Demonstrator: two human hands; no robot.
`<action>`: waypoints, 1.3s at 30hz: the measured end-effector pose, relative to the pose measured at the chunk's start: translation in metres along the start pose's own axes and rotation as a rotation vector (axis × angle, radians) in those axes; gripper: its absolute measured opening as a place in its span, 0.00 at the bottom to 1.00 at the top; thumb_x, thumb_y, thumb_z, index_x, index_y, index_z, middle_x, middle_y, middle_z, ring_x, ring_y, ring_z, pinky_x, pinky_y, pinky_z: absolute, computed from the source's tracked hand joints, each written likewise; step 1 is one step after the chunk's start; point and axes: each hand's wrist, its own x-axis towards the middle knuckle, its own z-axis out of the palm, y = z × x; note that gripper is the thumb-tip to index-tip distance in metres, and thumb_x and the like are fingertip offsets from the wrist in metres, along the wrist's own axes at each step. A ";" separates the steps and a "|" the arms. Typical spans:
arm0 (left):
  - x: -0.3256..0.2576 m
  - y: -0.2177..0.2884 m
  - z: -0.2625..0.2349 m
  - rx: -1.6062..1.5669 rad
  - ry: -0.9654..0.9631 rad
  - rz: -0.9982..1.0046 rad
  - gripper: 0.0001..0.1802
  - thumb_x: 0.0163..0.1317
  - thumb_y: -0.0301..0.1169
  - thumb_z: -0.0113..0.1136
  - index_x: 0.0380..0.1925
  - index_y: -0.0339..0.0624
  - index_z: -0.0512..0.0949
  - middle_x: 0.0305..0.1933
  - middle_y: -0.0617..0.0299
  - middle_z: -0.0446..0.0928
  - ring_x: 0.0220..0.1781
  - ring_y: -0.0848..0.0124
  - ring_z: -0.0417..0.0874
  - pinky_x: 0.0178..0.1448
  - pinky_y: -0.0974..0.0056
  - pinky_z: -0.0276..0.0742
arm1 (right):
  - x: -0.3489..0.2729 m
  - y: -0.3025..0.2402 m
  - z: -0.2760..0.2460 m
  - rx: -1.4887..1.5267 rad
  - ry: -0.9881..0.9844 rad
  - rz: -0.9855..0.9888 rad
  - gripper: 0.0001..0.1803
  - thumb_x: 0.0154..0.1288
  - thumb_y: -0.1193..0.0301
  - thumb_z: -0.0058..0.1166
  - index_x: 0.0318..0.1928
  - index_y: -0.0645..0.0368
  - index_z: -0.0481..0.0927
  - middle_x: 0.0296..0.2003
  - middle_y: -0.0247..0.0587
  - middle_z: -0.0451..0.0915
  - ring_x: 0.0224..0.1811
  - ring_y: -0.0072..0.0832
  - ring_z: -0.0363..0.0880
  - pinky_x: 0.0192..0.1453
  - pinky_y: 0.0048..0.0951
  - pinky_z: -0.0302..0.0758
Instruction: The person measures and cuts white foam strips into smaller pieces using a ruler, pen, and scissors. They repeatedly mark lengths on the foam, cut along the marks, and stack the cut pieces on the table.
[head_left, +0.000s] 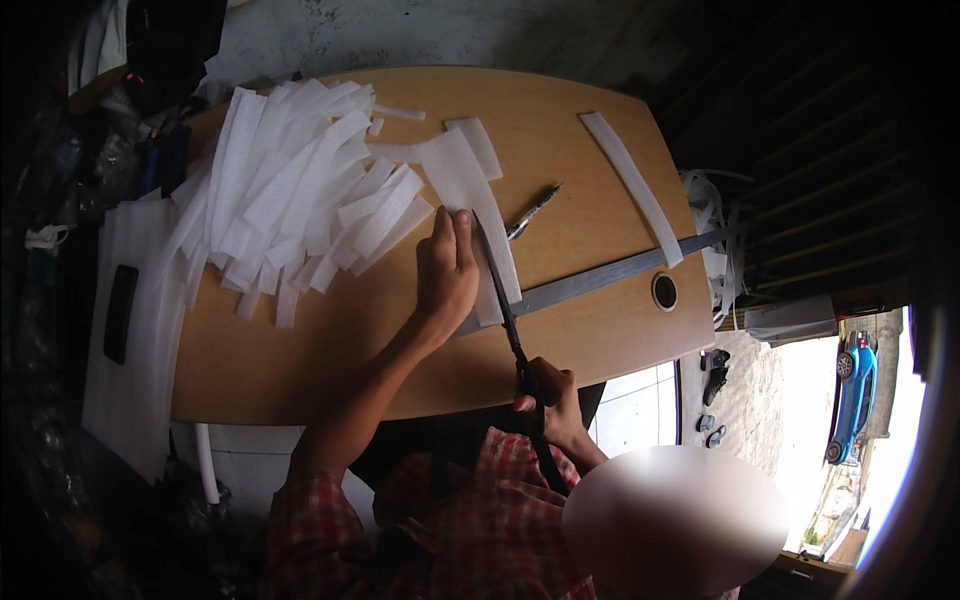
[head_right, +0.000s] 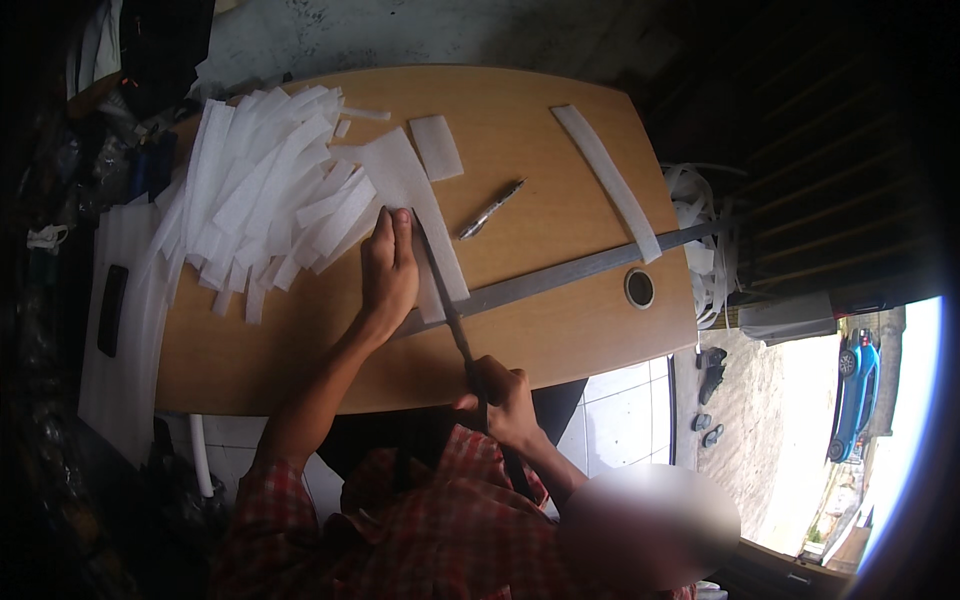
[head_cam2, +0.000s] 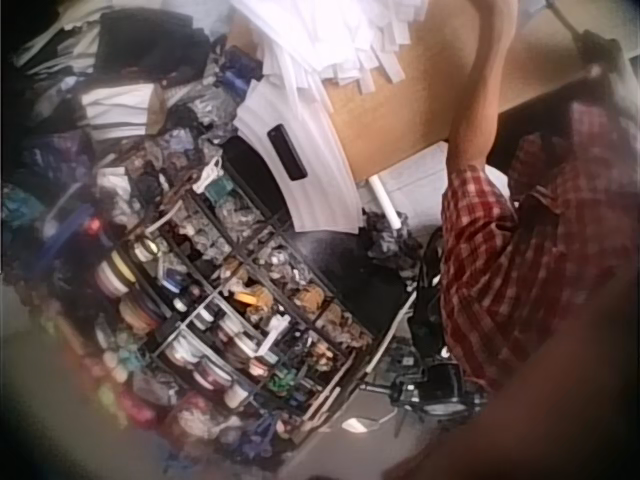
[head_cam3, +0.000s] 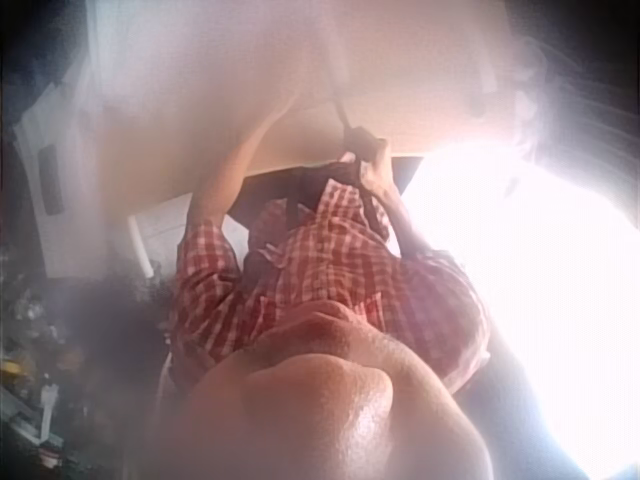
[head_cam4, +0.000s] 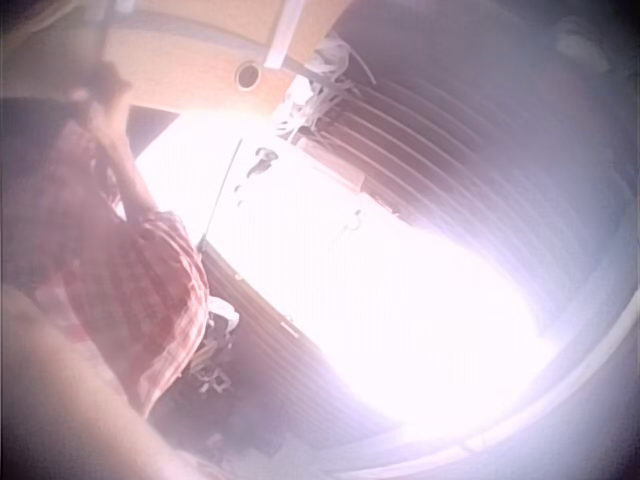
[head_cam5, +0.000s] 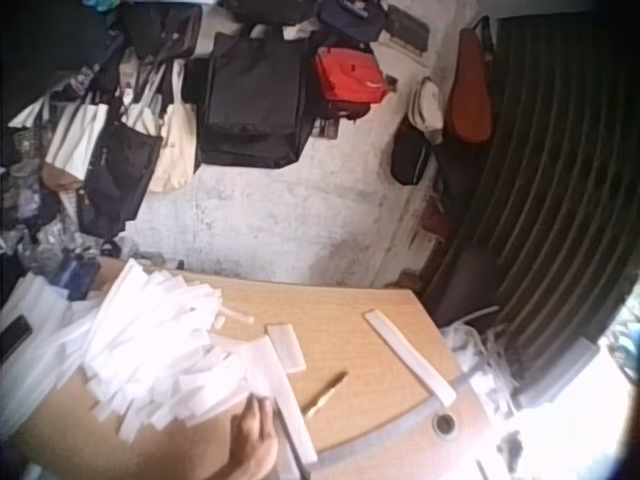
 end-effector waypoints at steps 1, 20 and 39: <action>-0.001 0.001 0.001 -0.002 -0.013 0.005 0.16 0.77 0.36 0.40 0.33 0.34 0.66 0.18 0.46 0.70 0.20 0.47 0.75 0.26 0.52 0.65 | 0.000 0.000 -0.001 0.000 0.006 -0.005 0.41 0.50 0.29 0.57 0.27 0.61 0.70 0.18 0.30 0.69 0.21 0.18 0.68 0.25 0.23 0.63; 0.005 0.000 -0.006 -0.133 -0.141 -0.049 0.19 0.77 0.39 0.42 0.37 0.33 0.73 0.26 0.59 0.74 0.27 0.71 0.71 0.34 0.62 0.68 | 0.001 0.002 -0.015 0.003 0.000 0.044 0.44 0.47 0.27 0.56 0.27 0.62 0.70 0.18 0.31 0.68 0.22 0.18 0.66 0.26 0.25 0.63; 0.003 0.010 -0.005 -0.217 -0.298 -0.248 0.20 0.74 0.40 0.45 0.28 0.36 0.69 0.14 0.60 0.66 0.17 0.72 0.68 0.26 0.63 0.65 | 0.013 -0.004 -0.017 0.036 0.017 0.097 0.46 0.45 0.23 0.52 0.28 0.60 0.69 0.18 0.28 0.68 0.18 0.16 0.67 0.21 0.20 0.59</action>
